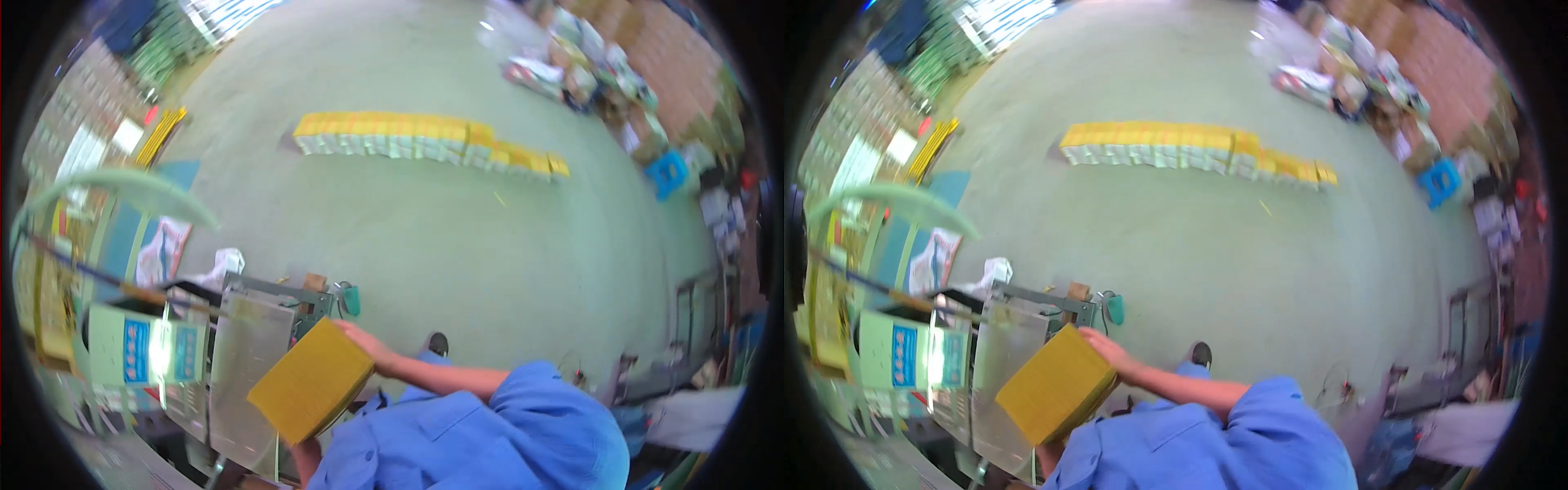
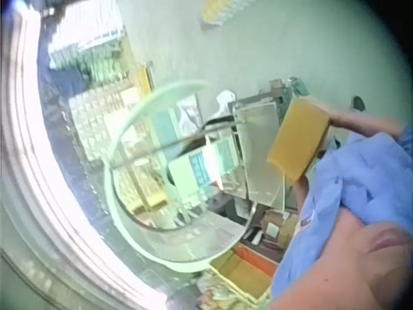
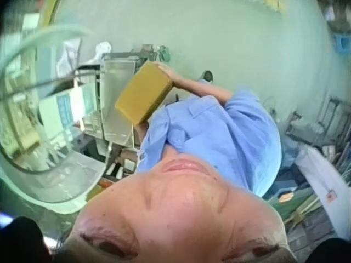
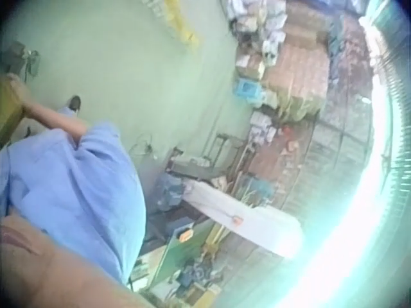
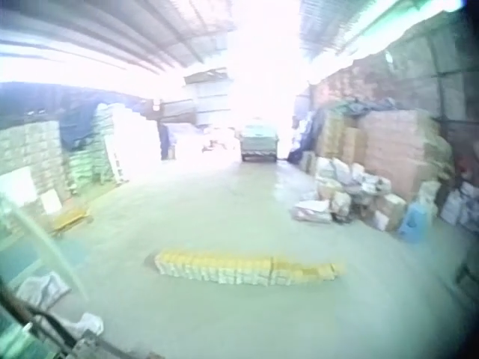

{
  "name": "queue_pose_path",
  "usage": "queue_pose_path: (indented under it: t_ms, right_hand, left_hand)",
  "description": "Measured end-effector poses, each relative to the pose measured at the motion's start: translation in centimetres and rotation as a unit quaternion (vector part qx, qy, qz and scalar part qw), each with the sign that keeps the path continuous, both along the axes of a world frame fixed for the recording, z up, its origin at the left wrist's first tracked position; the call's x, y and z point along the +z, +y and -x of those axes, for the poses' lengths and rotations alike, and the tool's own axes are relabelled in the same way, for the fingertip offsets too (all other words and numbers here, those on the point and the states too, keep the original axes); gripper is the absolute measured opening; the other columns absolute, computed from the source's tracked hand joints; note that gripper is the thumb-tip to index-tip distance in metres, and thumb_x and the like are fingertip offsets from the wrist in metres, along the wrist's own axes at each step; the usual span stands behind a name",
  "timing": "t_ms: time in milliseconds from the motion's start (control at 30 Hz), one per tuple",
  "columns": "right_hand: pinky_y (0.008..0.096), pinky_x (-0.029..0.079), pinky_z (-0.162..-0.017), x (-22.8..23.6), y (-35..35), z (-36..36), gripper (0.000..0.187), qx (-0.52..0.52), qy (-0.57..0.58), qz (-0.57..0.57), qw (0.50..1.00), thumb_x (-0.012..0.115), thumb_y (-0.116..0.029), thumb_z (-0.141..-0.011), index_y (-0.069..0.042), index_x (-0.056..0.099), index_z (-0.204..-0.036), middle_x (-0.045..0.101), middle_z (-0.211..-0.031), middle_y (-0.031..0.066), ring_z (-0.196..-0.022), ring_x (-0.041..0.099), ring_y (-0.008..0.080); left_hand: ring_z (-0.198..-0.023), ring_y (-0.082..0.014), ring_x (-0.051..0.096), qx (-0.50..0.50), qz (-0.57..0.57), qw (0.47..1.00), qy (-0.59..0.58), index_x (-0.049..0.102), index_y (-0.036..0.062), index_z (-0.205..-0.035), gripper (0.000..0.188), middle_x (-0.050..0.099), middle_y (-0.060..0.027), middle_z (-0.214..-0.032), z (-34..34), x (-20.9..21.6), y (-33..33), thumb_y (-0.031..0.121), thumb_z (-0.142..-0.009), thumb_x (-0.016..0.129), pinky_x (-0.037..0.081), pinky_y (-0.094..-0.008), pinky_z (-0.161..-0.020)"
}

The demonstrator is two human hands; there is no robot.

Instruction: Weighing and bundling stacks of yellow paper using a scale and a banding machine.

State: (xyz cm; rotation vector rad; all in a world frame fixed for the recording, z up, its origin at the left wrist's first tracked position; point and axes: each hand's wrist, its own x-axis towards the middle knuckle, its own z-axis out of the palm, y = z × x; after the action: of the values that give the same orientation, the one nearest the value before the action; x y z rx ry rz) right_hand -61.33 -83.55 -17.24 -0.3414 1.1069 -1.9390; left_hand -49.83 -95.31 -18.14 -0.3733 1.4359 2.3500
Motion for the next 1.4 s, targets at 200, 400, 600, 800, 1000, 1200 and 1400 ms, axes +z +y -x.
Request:
queue_pose_path:
  t_ms: [200,400,600,800,1000,1200,1400]
  right_hand:
    - [0.033,0.032,-0.109,3.3,14.1,10.7,0.057,-0.175,-0.079,-0.024,0.981,0.043,-0.039,-0.102,-0.002,0.035,-0.145,0.043,-0.144,0.0092,-0.131,0.04,0.0175]
    - [0.0332,0.039,-0.103,2.9,23.5,20.8,0.051,-0.32,-0.126,-0.021,0.939,0.047,-0.037,-0.1,-0.006,0.042,-0.141,0.051,-0.134,0.0071,-0.124,0.047,0.0161]
    - [0.0319,0.048,-0.09,6.7,32.5,30.2,0.042,-0.456,-0.181,-0.007,0.871,0.047,-0.035,-0.1,-0.004,0.054,-0.128,0.062,-0.116,0.0038,-0.105,0.058,0.0145]
    - [0.034,0.048,-0.09,1.2,41.9,35.8,0.041,-0.607,-0.224,0.015,0.763,0.049,-0.034,-0.099,-0.006,0.055,-0.128,0.063,-0.116,0.0052,-0.106,0.059,0.0166]
    - [0.0356,0.049,-0.089,-3.1,51.5,46.6,0.041,-0.635,-0.287,0.015,0.717,0.053,-0.035,-0.097,-0.006,0.056,-0.125,0.063,-0.118,0.006,-0.107,0.06,0.0179]
    - [0.0369,0.045,-0.092,-1.4,62.8,61.3,0.043,-0.472,-0.304,-0.174,0.809,0.05,-0.04,-0.095,-0.008,0.057,-0.124,0.063,-0.118,0.0052,-0.108,0.058,0.0182]
    - [0.035,0.045,-0.095,-2.5,66.7,78.1,0.049,-0.289,-0.217,-0.325,0.874,0.046,-0.045,-0.098,-0.008,0.055,-0.129,0.062,-0.122,0.0053,-0.11,0.058,0.0183]
  left_hand:
    - [-0.139,-0.0215,0.029,-0.062,0.046,0.997,-0.014,0.025,0.0093,-0.151,0.063,0.034,-0.0093,-0.15,13.5,4.8,6.1,0.044,-0.101,0.042,0.027,-0.037,-0.113]
    - [-0.139,-0.0214,0.031,-0.092,0.066,0.994,-0.008,0.026,0.0094,-0.15,0.062,0.035,-0.009,-0.149,27.3,7.6,11.6,0.044,-0.101,0.042,0.028,-0.0369,-0.112]
    - [-0.138,-0.0213,0.032,-0.076,0.054,0.995,0.023,0.027,0.0096,-0.15,0.061,0.037,-0.0088,-0.148,42.7,7.7,19.2,0.043,-0.101,0.043,0.028,-0.0369,-0.112]
    - [-0.134,-0.0217,0.038,-0.136,0.064,0.988,-0.029,0.032,0.0085,-0.147,0.059,0.041,-0.0083,-0.144,56.6,6.1,30.2,0.043,-0.101,0.044,0.031,-0.0365,-0.111]
    - [-0.121,-0.0179,0.049,-0.216,0.173,0.948,0.157,0.044,0.0049,-0.139,0.047,0.052,-0.0094,-0.133,70.6,-1.2,41.1,0.032,-0.101,0.042,0.041,-0.0342,-0.102]
    - [-0.105,-0.0169,0.06,-0.01,-0.047,0.998,-0.033,0.056,0.0047,-0.125,0.041,0.064,-0.0063,-0.114,79.6,0.3,49.8,0.034,-0.1,0.044,0.048,-0.0339,-0.092]
    - [-0.111,-0.0217,0.06,0.122,-0.148,0.954,-0.232,0.054,0.0082,-0.127,0.047,0.061,-0.0075,-0.123,86.6,-1.8,52.3,0.045,-0.099,0.044,0.049,-0.0393,-0.094]
